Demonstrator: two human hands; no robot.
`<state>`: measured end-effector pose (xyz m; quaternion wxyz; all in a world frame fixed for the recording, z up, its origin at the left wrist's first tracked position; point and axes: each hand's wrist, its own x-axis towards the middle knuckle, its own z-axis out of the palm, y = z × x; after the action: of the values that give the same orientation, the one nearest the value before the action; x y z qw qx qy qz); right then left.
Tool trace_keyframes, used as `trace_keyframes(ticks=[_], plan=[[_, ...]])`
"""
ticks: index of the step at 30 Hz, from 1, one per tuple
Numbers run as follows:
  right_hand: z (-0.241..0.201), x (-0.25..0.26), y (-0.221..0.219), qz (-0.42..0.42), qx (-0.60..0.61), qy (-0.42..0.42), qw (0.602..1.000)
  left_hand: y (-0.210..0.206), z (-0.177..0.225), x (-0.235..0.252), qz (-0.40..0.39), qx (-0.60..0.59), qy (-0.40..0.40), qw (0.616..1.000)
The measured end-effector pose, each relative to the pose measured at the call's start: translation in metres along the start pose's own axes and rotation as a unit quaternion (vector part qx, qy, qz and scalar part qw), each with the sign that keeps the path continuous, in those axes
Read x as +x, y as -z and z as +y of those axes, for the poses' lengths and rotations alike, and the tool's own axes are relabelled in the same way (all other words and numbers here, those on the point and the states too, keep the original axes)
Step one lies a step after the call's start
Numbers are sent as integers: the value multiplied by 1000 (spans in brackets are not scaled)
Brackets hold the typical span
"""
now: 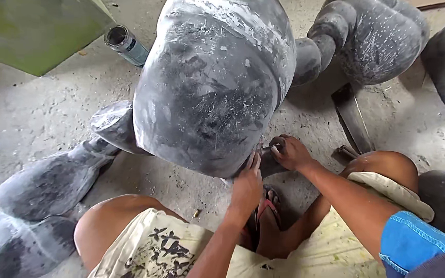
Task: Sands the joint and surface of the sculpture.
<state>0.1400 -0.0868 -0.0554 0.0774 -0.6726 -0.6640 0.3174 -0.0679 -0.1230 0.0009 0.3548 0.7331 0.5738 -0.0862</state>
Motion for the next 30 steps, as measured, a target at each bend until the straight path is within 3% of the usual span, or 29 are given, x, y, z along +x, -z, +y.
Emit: trace_keyframes(ticks=[3, 8, 14, 18, 21, 28, 30], plan=[[1, 5, 0, 7, -7, -2, 1000, -2, -9, -31, 8, -26, -1, 1000], [1, 3, -2, -4, -1, -6, 1000, 2, 0, 19, 4, 4, -19, 1000], [-2, 3, 2, -8, 13, -6, 1000, -4, 2, -31, -17, 10, 17, 1000], [-2, 3, -1, -7, 11, -4, 1000, 5, 10, 13, 3, 11, 1, 1000], [-2, 1, 0, -7, 14, -1, 1000, 4, 15, 8, -1, 22, 8, 1000], [-2, 3, 2, 8, 18, -16, 1000, 15, 3, -19, -134, -7, -57, 989], [-2, 2, 2, 11, 20, -17, 1000, 23, 3, -19, -139, 39, -81, 986]])
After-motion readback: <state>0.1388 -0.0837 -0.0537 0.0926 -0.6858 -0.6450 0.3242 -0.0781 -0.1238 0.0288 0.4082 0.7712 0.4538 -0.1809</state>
